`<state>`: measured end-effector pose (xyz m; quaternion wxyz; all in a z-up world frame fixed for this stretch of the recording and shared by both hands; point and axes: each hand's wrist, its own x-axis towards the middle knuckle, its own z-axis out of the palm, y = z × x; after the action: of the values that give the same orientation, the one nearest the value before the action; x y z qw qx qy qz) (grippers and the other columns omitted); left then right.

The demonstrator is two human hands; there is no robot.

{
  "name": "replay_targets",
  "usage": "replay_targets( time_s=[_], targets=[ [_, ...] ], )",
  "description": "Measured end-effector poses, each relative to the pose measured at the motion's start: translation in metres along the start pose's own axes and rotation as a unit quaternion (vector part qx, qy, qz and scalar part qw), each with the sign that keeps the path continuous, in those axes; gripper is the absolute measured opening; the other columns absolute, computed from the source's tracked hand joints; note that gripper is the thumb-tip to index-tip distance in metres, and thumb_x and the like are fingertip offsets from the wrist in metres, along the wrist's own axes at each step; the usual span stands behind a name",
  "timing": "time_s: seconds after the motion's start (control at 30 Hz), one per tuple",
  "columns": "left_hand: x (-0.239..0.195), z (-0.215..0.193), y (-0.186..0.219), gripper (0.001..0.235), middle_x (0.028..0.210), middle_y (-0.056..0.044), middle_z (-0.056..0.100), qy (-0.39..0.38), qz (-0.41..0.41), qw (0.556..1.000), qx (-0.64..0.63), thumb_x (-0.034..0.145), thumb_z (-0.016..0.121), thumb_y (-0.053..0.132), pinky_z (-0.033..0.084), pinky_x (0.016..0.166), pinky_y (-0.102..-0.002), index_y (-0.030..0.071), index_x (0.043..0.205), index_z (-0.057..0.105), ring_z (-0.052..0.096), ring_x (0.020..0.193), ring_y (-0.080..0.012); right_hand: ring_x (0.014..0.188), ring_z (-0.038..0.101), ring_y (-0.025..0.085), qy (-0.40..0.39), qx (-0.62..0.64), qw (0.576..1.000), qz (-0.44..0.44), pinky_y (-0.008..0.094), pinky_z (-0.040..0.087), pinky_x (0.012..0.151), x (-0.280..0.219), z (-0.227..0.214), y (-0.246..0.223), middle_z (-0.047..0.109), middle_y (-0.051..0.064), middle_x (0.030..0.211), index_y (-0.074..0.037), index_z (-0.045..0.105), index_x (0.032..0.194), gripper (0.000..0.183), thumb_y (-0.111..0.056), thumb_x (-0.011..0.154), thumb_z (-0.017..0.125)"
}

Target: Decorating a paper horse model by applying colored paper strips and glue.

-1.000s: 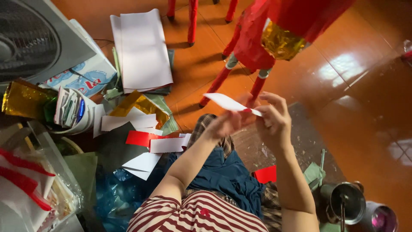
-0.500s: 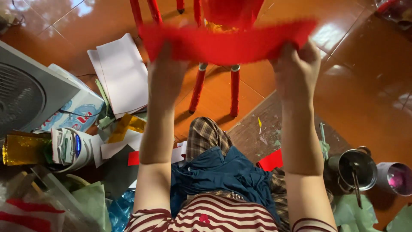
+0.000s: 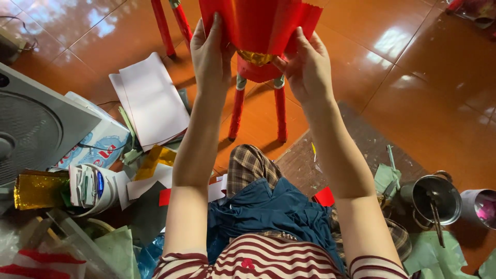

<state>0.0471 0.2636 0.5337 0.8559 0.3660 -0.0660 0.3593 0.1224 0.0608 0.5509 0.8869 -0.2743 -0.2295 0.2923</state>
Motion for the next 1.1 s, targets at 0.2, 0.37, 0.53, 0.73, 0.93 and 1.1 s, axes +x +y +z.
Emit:
replay_targets(
  time_s=[0.2,0.37,0.53,0.73,0.93,1.1],
  targets=[
    [0.0,0.02,-0.003,0.013,0.104,-0.003,0.072,0.037,0.059,0.996,0.059,0.106,0.066,0.015,0.06,0.077,-0.03,0.005,0.114,0.066,0.069,0.092,-0.0117,0.11,0.073,0.025,-0.001,-0.006,1.0,-0.016,0.044,0.065,0.092,0.006,-0.007,0.011,0.072,0.01,0.119,-0.006,0.062,0.128,0.022,-0.018,0.11,0.06],
    [0.007,0.016,-0.013,0.018,0.108,-0.005,0.072,0.048,0.095,0.992,0.073,0.106,0.066,0.015,0.059,0.08,-0.031,0.003,0.119,0.064,0.068,0.094,-0.0127,0.107,0.073,0.024,-0.004,0.003,1.0,-0.011,0.042,0.066,0.089,0.004,0.0,0.01,0.072,0.009,0.119,-0.007,0.061,0.127,0.023,-0.02,0.109,0.059],
    [0.017,0.01,-0.018,0.028,0.121,-0.009,0.07,0.024,0.129,0.989,0.071,0.106,0.065,0.01,0.059,0.092,-0.032,0.0,0.131,0.058,0.069,0.105,-0.0163,0.109,0.073,0.022,-0.009,-0.017,1.0,-0.022,0.041,0.067,0.09,0.001,0.013,0.009,0.072,0.01,0.119,-0.004,0.061,0.128,0.026,-0.021,0.109,0.058],
    [0.027,0.006,-0.013,0.029,0.117,-0.012,0.07,-0.022,0.063,0.996,0.06,0.106,0.055,-0.003,0.06,0.087,-0.036,-0.001,0.134,0.056,0.069,0.098,-0.0192,0.103,0.075,0.02,0.016,-0.066,0.996,-0.062,0.037,0.067,0.079,0.004,0.022,0.013,0.072,0.01,0.12,-0.004,0.059,0.129,0.022,-0.016,0.111,0.053],
    [0.047,-0.008,-0.02,0.024,0.101,-0.012,0.072,-0.025,0.01,0.993,0.116,0.104,0.055,-0.002,0.058,0.067,-0.034,0.001,0.128,0.057,0.07,0.08,-0.0188,0.093,0.07,0.013,0.064,-0.168,0.972,-0.15,0.033,0.066,0.074,0.018,0.022,0.034,0.067,0.006,0.107,-0.004,0.054,0.115,0.017,-0.019,0.112,0.047],
    [0.047,-0.006,-0.012,0.024,0.104,-0.013,0.071,-0.034,-0.064,0.997,0.034,0.102,0.054,-0.002,0.059,0.07,-0.037,0.001,0.126,0.058,0.07,0.082,-0.0212,0.091,0.065,0.014,0.11,-0.115,0.973,-0.168,0.031,0.06,0.069,0.045,0.014,0.052,0.062,0.009,0.109,-0.006,0.047,0.121,0.019,-0.016,0.105,0.047]
  ],
)
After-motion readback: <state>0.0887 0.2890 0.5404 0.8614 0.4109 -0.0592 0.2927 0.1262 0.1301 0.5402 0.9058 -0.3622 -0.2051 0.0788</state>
